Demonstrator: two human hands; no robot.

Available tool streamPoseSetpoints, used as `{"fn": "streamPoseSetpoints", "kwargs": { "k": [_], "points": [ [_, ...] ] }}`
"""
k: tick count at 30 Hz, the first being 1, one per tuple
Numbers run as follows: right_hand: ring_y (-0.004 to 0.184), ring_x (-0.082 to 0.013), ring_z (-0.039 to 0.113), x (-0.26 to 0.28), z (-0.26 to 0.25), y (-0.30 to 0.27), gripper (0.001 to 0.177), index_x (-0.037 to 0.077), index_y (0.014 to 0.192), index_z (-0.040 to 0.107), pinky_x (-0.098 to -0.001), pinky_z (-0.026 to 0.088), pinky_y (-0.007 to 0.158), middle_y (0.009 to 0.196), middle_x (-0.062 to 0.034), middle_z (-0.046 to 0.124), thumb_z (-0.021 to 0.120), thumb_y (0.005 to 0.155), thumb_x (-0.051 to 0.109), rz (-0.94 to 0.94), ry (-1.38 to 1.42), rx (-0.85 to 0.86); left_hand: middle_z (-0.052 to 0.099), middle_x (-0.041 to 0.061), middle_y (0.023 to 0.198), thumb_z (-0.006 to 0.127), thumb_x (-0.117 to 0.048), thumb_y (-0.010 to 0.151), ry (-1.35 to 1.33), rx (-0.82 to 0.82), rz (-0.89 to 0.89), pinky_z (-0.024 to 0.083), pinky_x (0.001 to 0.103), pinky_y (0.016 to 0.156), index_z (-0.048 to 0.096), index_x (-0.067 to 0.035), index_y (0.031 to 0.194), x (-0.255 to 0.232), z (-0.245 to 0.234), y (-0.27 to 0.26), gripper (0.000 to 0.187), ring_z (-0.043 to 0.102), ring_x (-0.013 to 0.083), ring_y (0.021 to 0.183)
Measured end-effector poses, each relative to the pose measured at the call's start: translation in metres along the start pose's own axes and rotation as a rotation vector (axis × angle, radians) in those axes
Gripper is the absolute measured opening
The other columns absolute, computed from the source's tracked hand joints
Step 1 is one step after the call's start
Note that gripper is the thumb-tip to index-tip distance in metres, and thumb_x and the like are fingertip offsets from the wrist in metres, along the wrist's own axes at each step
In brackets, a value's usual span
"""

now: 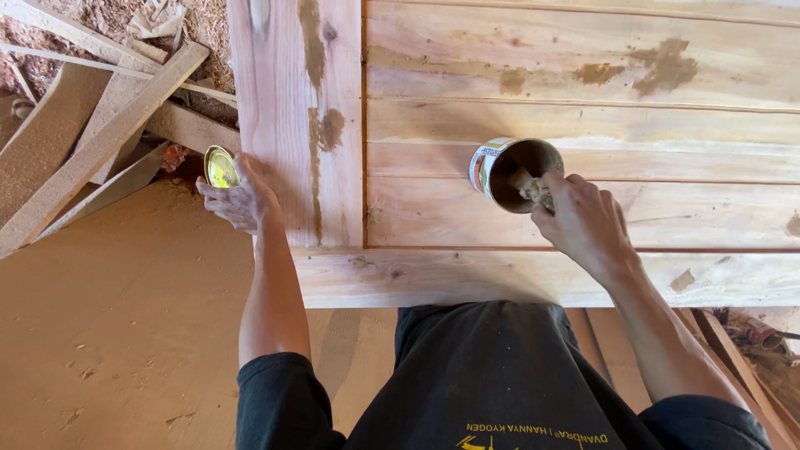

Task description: The person applies a brown wood stain to a large wooden door using a paintbrush. They dip the brush into a can of stain and spread it across the surface of the door, covering the wood grain.

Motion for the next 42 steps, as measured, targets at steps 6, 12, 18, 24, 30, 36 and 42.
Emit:
{"fn": "streamPoseSetpoints", "kwargs": {
  "k": [6,12,18,24,30,36,42],
  "points": [
    [0.089,-0.058,0.069,0.006,0.016,0.013,0.034,0.011,0.12,0.064,-0.0662,0.055,0.081,0.106,-0.0254,0.069,0.06,0.089,0.026,-0.023,0.036,-0.015,0.044,0.017,0.144,0.068,-0.075,0.093,0.002,-0.016,-0.003,0.063,0.043,0.09,0.028,-0.017,0.154,0.008,0.01,0.01,0.093,0.059,0.0258,0.127],
    [0.091,-0.0575,0.07,0.005,0.002,-0.005,0.032,0.013,0.116,0.066,-0.0642,0.056,0.083,0.107,-0.0229,0.07,0.06,0.087,0.027,0.023,-0.009,0.028,0.045,0.017,0.142,0.069,-0.071,0.093,-0.029,-0.031,-0.006,0.062,0.045,0.093,0.029,-0.016,0.155,0.006,0.006,0.004,0.092,0.057,0.0273,0.129],
    [0.091,-0.0568,0.07,0.005,0.011,0.005,0.034,0.012,0.116,0.066,-0.0645,0.056,0.083,0.108,-0.0227,0.07,0.06,0.087,0.029,0.026,-0.002,0.021,0.047,0.016,0.14,0.071,-0.074,0.09,-0.03,-0.042,0.013,0.061,0.049,0.093,0.029,-0.02,0.152,0.009,0.005,0.004,0.092,0.057,0.0285,0.128],
    [0.095,-0.0499,0.07,0.005,-0.023,-0.033,0.041,0.013,0.124,0.071,-0.0598,0.052,0.084,0.099,-0.0247,0.076,0.064,0.089,0.033,0.151,0.313,0.037,0.047,0.014,0.138,0.071,-0.073,0.091,-0.035,-0.064,0.029,0.062,0.049,0.095,0.034,-0.018,0.149,0.009,0.004,0.007,0.088,0.058,0.0277,0.129],
    [0.051,-0.0209,0.046,-0.052,-0.002,-0.041,0.027,-0.009,0.117,0.066,-0.0303,0.036,0.045,0.079,-0.024,0.065,0.055,0.101,0.008,0.208,1.124,0.115,0.049,0.01,0.132,0.061,-0.088,0.085,0.089,0.0,0.012,0.058,0.027,0.062,0.028,-0.016,0.153,0.013,0.014,0.022,0.105,0.059,0.0176,0.097],
    [0.046,-0.0166,0.045,-0.081,0.026,-0.043,0.03,-0.009,0.123,0.061,-0.0273,0.034,0.041,0.078,-0.0233,0.066,0.047,0.103,0.009,0.232,1.28,0.115,0.05,0.012,0.136,0.059,-0.092,0.083,0.089,-0.034,0.045,0.059,0.027,0.063,0.029,-0.013,0.152,0.022,0.023,0.028,0.108,0.06,0.0198,0.102],
    [0.047,-0.0132,0.048,-0.077,0.036,-0.04,0.03,-0.006,0.123,0.062,-0.0248,0.035,0.04,0.075,-0.0162,0.065,0.049,0.103,0.012,0.163,1.334,0.127,0.05,0.011,0.136,0.061,-0.091,0.082,0.065,-0.034,0.023,0.059,0.03,0.067,0.03,-0.015,0.152,0.019,0.02,0.026,0.108,0.06,0.0194,0.103]
  ]
}}
Point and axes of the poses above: each hand's wrist, its own y-axis towards the middle knuckle, its own z-axis out of the palm, x = y × z, the point moved 6 cm from there along y, towards the middle knuckle
